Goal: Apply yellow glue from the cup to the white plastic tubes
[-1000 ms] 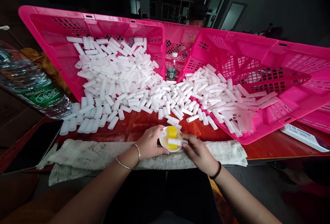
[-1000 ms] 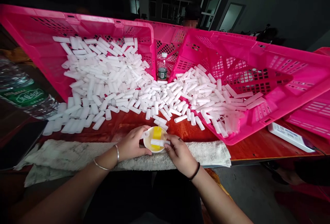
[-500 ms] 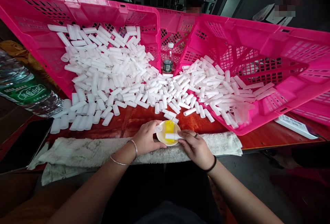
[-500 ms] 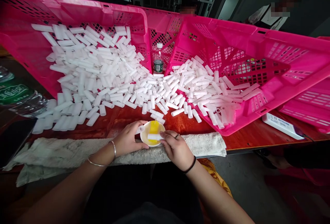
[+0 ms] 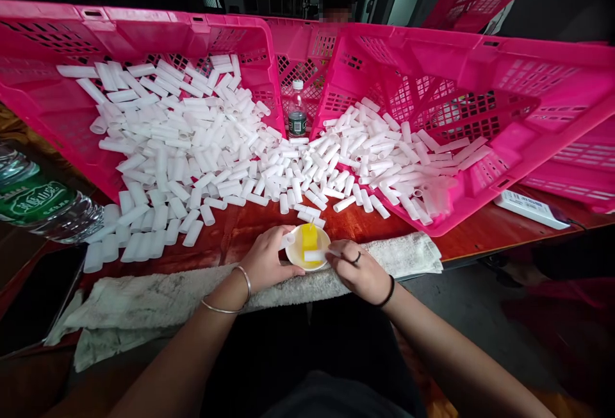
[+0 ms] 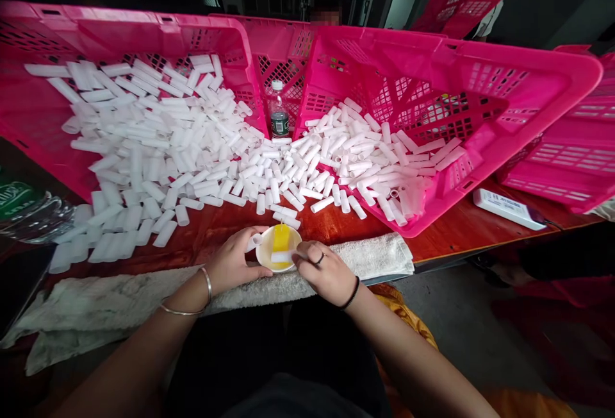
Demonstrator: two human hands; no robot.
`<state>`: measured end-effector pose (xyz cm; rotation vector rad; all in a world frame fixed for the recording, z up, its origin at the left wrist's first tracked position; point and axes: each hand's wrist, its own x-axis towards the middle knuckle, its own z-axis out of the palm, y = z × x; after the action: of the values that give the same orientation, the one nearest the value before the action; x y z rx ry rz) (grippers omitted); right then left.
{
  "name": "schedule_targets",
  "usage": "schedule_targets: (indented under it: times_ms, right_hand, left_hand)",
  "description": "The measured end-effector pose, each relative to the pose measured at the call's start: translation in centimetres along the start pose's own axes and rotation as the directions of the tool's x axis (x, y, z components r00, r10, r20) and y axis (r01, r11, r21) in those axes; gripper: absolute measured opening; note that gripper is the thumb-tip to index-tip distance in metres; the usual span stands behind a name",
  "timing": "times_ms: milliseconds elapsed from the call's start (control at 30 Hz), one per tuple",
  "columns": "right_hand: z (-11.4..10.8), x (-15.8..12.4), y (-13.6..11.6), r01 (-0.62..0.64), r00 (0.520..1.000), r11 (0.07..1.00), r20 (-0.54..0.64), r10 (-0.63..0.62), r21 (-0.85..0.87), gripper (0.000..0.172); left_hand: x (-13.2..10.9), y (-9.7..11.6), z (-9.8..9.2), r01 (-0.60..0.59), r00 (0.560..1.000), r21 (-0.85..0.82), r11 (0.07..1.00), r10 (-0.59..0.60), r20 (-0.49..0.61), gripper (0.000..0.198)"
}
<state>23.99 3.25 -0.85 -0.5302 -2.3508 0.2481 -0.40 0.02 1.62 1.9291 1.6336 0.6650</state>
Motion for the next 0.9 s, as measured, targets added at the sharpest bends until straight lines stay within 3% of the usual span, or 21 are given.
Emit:
schedule_targets:
  times_ms: [67,133,200,267,367,467,567,633,700,733,767,833,867,900]
  right_hand:
    - [0.1,-0.2,0.3,0.062,0.998,0.998,0.023,-0.062,-0.004,0.023]
    - [0.2,-0.2,0.1,0.029,0.999,0.997,-0.029,-0.027,0.075,0.021]
    - [0.0,0.3,-0.5,-0.095,0.982,0.969,-0.138,0.129,0.229,0.018]
    - [-0.5,1.0,-1.5,-0.225,0.927,0.885,-0.189,0.323,0.408,0.017]
    - [-2.0,2.3,-2.9,-0.301,0.9,0.799,-0.122,0.419,0.521,0.017]
    - [-3.9,3.4,-3.9,-0.336,0.92,0.808,-0.012,0.391,0.485,0.017]
    - [-5.4,4.3,-4.5,-0.352,0.934,0.835,0.097,0.344,0.423,0.014]
    - [-6.0,4.8,-4.6,-0.307,0.952,0.88,0.101,0.29,0.362,0.02]
    - [-6.3,5.3,-4.7,-0.196,0.981,0.932,0.061,0.186,0.304,0.026]
    - [-6.3,5.5,-4.8,-0.135,0.991,0.949,0.039,0.129,0.283,0.029]
    - [-6.3,5.7,-4.9,-0.087,0.996,0.959,0.022,0.084,0.269,0.03]
    - [-6.2,6.0,-5.2,-0.066,0.998,0.968,0.01,0.065,0.242,0.033]
    - [-6.1,6.1,-5.5,-0.089,0.996,0.969,0.012,0.088,0.229,0.034]
    - [-6.1,6.1,-5.9,-0.125,0.992,0.967,0.014,0.125,0.22,0.034]
  left_hand:
    - [-0.1,0.0,-0.2,-0.034,0.999,0.022,0.999,0.034,0.011,0.083]
    - [-0.4,0.1,-0.5,-0.074,0.997,0.046,0.996,0.074,-0.002,0.083]
    - [-0.8,0.5,-1.0,-0.1,0.994,0.064,0.993,0.102,-0.041,0.061]
    - [-1.2,1.1,-1.5,-0.134,0.989,0.101,0.986,0.14,-0.055,0.033]
    - [-1.9,2.5,-2.4,-0.242,0.966,0.218,0.946,0.256,-0.039,0.026]
    - [-2.5,4.0,-3.0,-0.316,0.933,0.347,0.883,0.356,-0.055,0.028]
    - [-3.3,5.6,-2.9,-0.299,0.943,0.351,0.887,0.332,-0.035,0.028]
    - [-3.8,6.8,-2.4,-0.237,0.97,0.153,0.959,0.242,-0.015,0.025]
    - [-4.2,7.9,-1.6,-0.068,0.992,-0.254,0.965,0.093,0.086,0.029]
    - [-4.4,8.3,-1.2,0.069,0.982,-0.477,0.876,0.023,0.186,0.033]
    - [-4.5,8.8,-0.7,0.218,0.954,-0.648,0.73,-0.021,0.298,0.036]
    - [-4.8,9.8,0.3,0.408,0.898,-0.788,0.461,-0.048,0.436,0.039]
    - [-5.0,10.3,0.8,0.409,0.904,-0.804,0.432,-0.068,0.423,0.038]
    - [-5.1,10.7,1.2,0.357,0.928,-0.793,0.494,-0.089,0.362,0.037]
